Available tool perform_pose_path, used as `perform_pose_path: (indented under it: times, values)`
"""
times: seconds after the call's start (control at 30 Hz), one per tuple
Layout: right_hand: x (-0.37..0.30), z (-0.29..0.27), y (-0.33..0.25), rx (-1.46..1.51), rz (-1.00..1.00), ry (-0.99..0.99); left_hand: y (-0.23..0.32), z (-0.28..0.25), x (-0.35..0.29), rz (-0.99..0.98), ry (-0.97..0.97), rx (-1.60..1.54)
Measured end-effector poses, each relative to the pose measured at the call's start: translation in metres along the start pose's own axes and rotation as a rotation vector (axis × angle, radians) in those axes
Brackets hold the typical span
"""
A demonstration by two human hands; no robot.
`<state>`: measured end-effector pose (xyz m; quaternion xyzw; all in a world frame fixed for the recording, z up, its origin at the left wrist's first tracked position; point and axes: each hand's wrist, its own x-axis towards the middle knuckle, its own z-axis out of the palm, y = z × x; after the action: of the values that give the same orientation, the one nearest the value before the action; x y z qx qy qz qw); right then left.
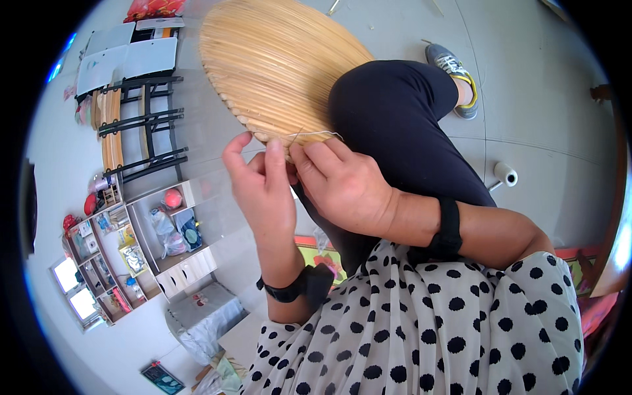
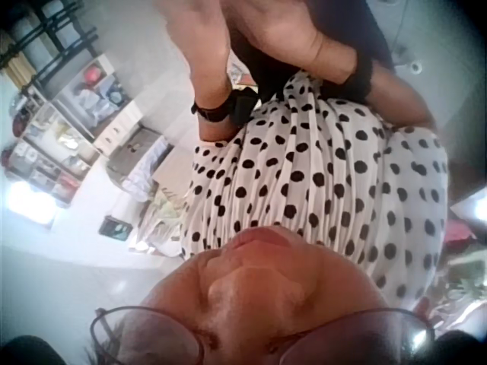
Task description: The person sews the edge of a circular bamboo fan with a needle and thread.
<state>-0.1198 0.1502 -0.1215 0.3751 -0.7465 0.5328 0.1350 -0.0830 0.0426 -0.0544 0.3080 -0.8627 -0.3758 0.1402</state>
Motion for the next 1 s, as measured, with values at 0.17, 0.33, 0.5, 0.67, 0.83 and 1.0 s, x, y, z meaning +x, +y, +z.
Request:
perform_pose_path:
  times: [0.17,0.33,0.5,0.67,0.83,1.0]
  values:
    - [0.003,-0.001,-0.004,0.011,0.022,-0.004,-0.006,-0.05,0.006,0.185,0.156,0.109]
    - [0.003,0.003,-0.004,-0.051,-0.023,-0.031,-0.004,-0.059,0.055,0.988,0.069,0.725]
    - [0.005,0.005,-0.007,-0.074,-0.014,-0.121,-0.011,-0.065,0.097,1.072,-0.209,0.856]
    - [0.015,0.007,-0.006,-0.139,-0.03,-0.21,-0.037,-0.08,0.13,1.121,-0.393,0.841]
    - [0.039,0.002,0.003,-0.286,-0.161,-0.138,-0.066,-0.086,0.128,0.995,-0.423,0.584]
    - [0.065,-0.015,-0.006,-0.293,-0.206,0.197,-0.065,-0.073,0.128,0.785,-0.194,0.458]
